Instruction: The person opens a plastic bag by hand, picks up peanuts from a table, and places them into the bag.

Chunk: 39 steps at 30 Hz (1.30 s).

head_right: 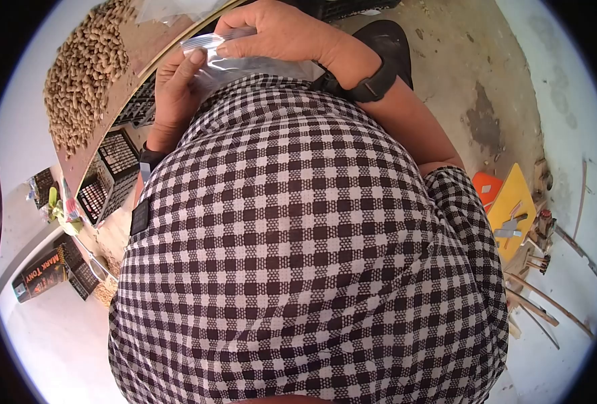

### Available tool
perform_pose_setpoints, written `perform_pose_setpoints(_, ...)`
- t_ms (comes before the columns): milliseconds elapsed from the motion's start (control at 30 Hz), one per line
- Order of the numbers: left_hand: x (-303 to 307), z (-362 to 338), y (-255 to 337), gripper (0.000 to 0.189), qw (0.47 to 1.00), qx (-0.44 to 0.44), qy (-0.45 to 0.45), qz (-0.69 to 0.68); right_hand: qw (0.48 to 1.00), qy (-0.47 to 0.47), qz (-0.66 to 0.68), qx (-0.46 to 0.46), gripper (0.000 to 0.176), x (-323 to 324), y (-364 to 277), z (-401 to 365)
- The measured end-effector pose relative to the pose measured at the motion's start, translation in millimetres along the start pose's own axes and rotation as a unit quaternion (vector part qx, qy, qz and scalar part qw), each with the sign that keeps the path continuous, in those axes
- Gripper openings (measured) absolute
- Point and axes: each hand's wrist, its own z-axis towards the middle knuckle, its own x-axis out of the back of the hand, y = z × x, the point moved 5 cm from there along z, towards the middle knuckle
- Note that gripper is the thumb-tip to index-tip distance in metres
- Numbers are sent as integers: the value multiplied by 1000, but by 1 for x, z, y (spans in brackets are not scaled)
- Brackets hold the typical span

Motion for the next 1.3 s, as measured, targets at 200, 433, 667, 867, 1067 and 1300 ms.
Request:
perform_pose_setpoints(200, -4, 1, -2, 22, 1000, 1, 6, -7, 998, 15, 59, 21, 20, -5, 2, 2)
perform_pose_setpoints(433, -1, -1, -4, 28, 999, 15, 26, -12, 1000, 24, 16, 2, 17, -4, -1, 0)
perform_pose_setpoints(667, 1, 0, -8, 26, 999, 20, 37, -29, 999, 33, 33, 13, 13, -7, -1, 2)
perform_pose_setpoints(867, 1, 1, -9, 24, 998, 27, 52, -39, 999, 31, 14, 11, 14, -8, 1, 2)
perform_pose_setpoints(1067, 1, 1, -10, 23, 998, 29, 51, -35, 999, 36, -7, -3, 15, -9, 3, 3)
perform_pose_setpoints(1300, 3, 1, -15, 23, 997, 28, 53, -54, 998, 47, -42, 6, 18, -13, 14, 6)
